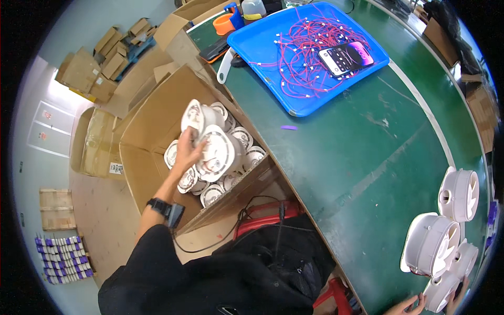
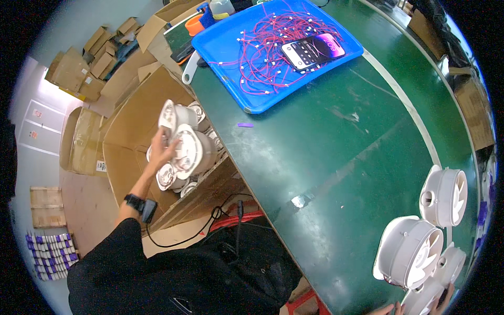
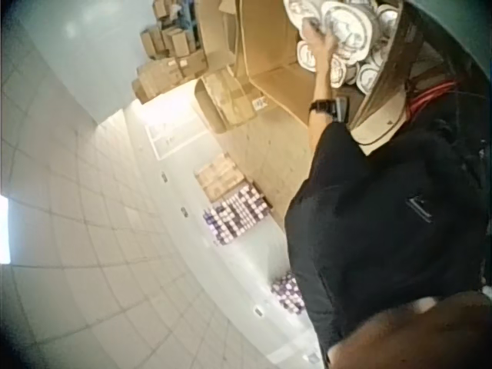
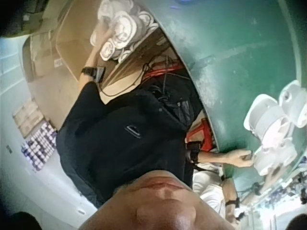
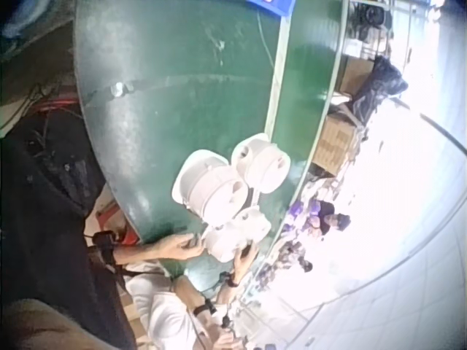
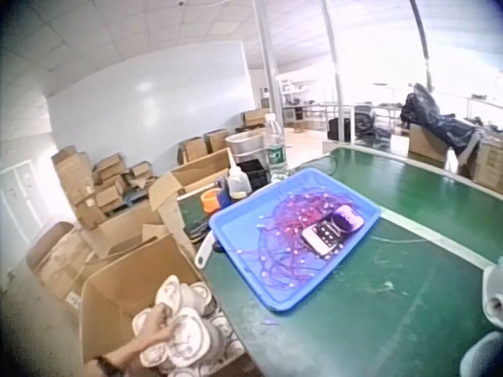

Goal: The person assembles small white plastic fans by hand. They pick up fan housings and motor assemblies from a cardboard box, fit the components together, and place the assembled units on a green workbench. The person also handles a purple fan casing and a blue plastic component during the process.

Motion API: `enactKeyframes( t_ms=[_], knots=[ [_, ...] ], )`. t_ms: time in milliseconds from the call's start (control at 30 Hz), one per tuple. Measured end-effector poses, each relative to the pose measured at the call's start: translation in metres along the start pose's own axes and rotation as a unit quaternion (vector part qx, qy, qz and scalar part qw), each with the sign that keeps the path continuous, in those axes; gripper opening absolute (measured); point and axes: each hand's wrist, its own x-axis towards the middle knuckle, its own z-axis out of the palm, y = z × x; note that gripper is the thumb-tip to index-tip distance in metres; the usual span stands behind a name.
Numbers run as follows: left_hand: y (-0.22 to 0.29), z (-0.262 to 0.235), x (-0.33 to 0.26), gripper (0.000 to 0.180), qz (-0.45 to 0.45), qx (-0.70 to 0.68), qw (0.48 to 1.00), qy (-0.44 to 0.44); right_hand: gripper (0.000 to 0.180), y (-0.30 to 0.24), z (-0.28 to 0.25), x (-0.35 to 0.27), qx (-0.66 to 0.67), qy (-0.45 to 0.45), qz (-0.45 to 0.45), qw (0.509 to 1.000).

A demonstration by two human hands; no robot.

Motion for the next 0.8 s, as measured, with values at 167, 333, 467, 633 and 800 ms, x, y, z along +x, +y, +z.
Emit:
enactKeyframes(
  t_ms=[167, 333, 467, 633, 800],
  knots=[
    [0.086, -0.085, 0.014, 0.034, 0.044, 0.031, 0.998, 0.046, 0.032, -0.014, -0.011, -0.004, 0.116, 0.006, 0.058, 0.992],
    [0.152, -0.147, 0.023, 0.044, 0.229, 0.032, 0.971, 0.065, 0.022, -0.032, -0.008, -0.018, 0.157, -0.028, 0.075, 0.984],
    [0.232, -0.144, 0.054, 0.038, 0.391, -0.121, 0.908, -0.092, 0.015, -0.087, -0.003, -0.014, 0.307, -0.032, 0.069, 0.949],
    [0.341, -0.057, 0.075, 0.040, 0.446, -0.165, 0.873, -0.103, 0.032, -0.108, -0.012, 0.036, 0.240, -0.115, -0.128, 0.955],
    [0.427, 0.000, 0.111, 0.039, 0.508, -0.131, 0.811, -0.259, 0.035, -0.129, 0.003, 0.106, 0.172, -0.134, -0.267, 0.939]
  ],
)
